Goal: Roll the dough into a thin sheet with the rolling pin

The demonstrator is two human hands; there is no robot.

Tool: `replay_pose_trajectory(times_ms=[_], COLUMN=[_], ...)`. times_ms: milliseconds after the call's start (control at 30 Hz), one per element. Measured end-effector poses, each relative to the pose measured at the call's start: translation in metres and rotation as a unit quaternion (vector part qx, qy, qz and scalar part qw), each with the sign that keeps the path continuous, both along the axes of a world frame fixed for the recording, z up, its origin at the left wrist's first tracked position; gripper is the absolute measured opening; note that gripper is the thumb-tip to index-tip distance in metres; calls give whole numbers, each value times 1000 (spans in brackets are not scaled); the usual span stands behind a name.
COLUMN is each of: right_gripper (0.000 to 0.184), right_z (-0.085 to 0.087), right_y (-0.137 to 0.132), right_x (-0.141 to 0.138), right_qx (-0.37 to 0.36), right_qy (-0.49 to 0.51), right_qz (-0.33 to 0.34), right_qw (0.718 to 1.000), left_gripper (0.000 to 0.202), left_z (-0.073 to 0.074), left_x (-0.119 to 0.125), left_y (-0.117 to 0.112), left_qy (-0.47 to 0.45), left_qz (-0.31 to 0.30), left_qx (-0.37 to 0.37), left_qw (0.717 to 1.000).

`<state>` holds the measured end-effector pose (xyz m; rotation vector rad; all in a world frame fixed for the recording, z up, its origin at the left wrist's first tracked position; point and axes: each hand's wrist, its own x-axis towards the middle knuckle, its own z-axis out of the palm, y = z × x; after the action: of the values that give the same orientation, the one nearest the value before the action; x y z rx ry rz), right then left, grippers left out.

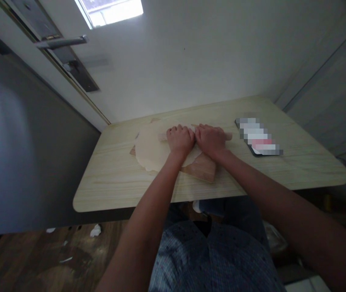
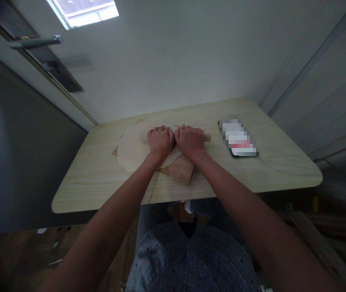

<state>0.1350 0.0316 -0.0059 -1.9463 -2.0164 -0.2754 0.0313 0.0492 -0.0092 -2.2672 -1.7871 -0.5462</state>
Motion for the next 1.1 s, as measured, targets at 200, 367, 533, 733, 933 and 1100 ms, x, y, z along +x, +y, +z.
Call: replay_pose_trajectory(times_ms=[200,367,533,733,933,1100], right_gripper=[44,43,43,47,43,42], right_z=[1,1,2,4,9,14], right_y=[-4,-4,-3,7,22,34], right_x=[-1,0,0,2,3,5], right_qx=[7,6,8,-13,-32,-74], right_qy=[-5,-16,-13,-20,-22,-5], right_qz=[5,11,10,4,-3,-23], right_qw=[1000,1000,1000,1000,999,997], left_gripper=[39,37,39,41,40,41], left_z=[1,1,1,3,5,5], left_x=[-2,-2,-1,2,5,9], left_y=[-4,-4,-2,8,21,33], left_qy=[-5,-8,-9,-3,-7,-6], left_qz=[-17,-11,-13,-16,-7,9], left_qx=[5,14,9,-6,-20,-34], left_qw=[1000,1000,1000,1000,1000,999])
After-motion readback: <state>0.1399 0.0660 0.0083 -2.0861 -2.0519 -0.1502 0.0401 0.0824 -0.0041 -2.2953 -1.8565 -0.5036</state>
